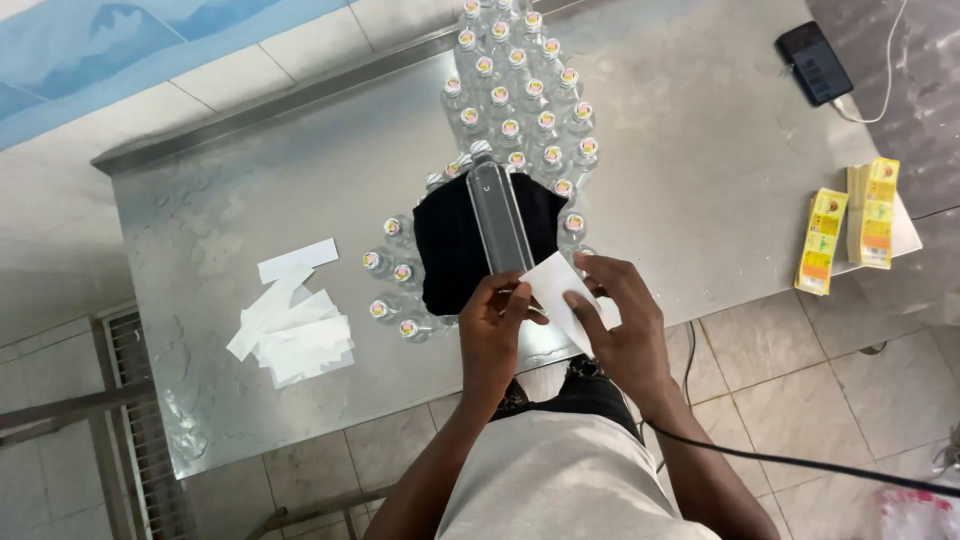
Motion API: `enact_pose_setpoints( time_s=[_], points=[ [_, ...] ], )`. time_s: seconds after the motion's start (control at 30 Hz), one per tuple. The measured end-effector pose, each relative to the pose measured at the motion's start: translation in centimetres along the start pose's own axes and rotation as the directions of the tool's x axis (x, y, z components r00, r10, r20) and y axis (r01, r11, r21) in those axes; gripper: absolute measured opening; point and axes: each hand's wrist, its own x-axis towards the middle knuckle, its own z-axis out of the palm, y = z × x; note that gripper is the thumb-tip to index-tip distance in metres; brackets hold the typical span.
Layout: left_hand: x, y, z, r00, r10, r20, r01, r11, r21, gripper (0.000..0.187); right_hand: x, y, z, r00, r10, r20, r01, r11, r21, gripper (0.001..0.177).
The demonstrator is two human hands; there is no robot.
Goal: Manually applying adhesive labels to plastic water bottles at a production station.
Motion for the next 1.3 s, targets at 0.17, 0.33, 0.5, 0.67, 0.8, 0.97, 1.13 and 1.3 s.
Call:
enact_pose_setpoints(
  time_s=[0.17, 0.33, 0.5, 0.67, 0.8, 0.97, 1.13, 1.3],
  points=[
    [-2.1, 0.4, -2.2, 0.997, 0.005, 0.083, 0.003, 0.996, -0.089, 0.018, -1.9, -3.3, 2.6, 0.990, -0.143, 0.007, 0.143, 0.981, -0.129, 0.038],
    [-2.5, 0.7, -2.7, 0.987, 0.023, 0.159, -0.003, 0.993, -0.121, 0.018, -2.9, -3.6, 2.7, 0.995, -0.059, 0.087, 0.066, 0.995, -0.077, 0.032],
    [-3.0, 1.9, -0.8, 0.990, -0.002, 0.138, 0.023, 0.988, -0.150, 0.020, -3.1, -2.2, 1.9, 0.966, 0.221, 0.136, -0.251, 0.931, 0.265, 0.025],
    [-2.5, 0.4, 1.2, 0.982, -0.015, 0.190, 0.048, 0.985, -0.166, 0.022, -2.7, 1.0, 0.2, 0.920, 0.379, 0.102, -0.378, 0.785, 0.490, 0.020],
    [-1.9, -1.6, 2.6, 0.986, -0.018, 0.168, 0.034, 0.995, -0.092, 0.021, -2.8, 6.0, -1.6, 0.896, 0.442, 0.039, -0.354, 0.660, 0.663, 0.012],
    [0.2, -1.5, 2.1, 0.992, -0.013, -0.122, -0.008, 0.985, -0.171, 0.022, -3.0, 4.9, -6.3, 0.879, 0.477, 0.008, -0.428, 0.779, 0.458, 0.016],
    [1.8, -0.8, 2.2, 0.959, 0.055, -0.277, -0.090, 0.989, -0.118, 0.020, -1.2, 1.6, -10.0, 0.827, 0.480, 0.294, -0.508, 0.861, 0.024, 0.027],
    [0.2, -0.5, 7.4, 0.985, 0.094, 0.142, -0.098, 0.995, 0.023, 0.020, 1.4, 0.4, -10.8, 0.987, 0.131, 0.087, -0.148, 0.962, 0.230, 0.038]
  ],
)
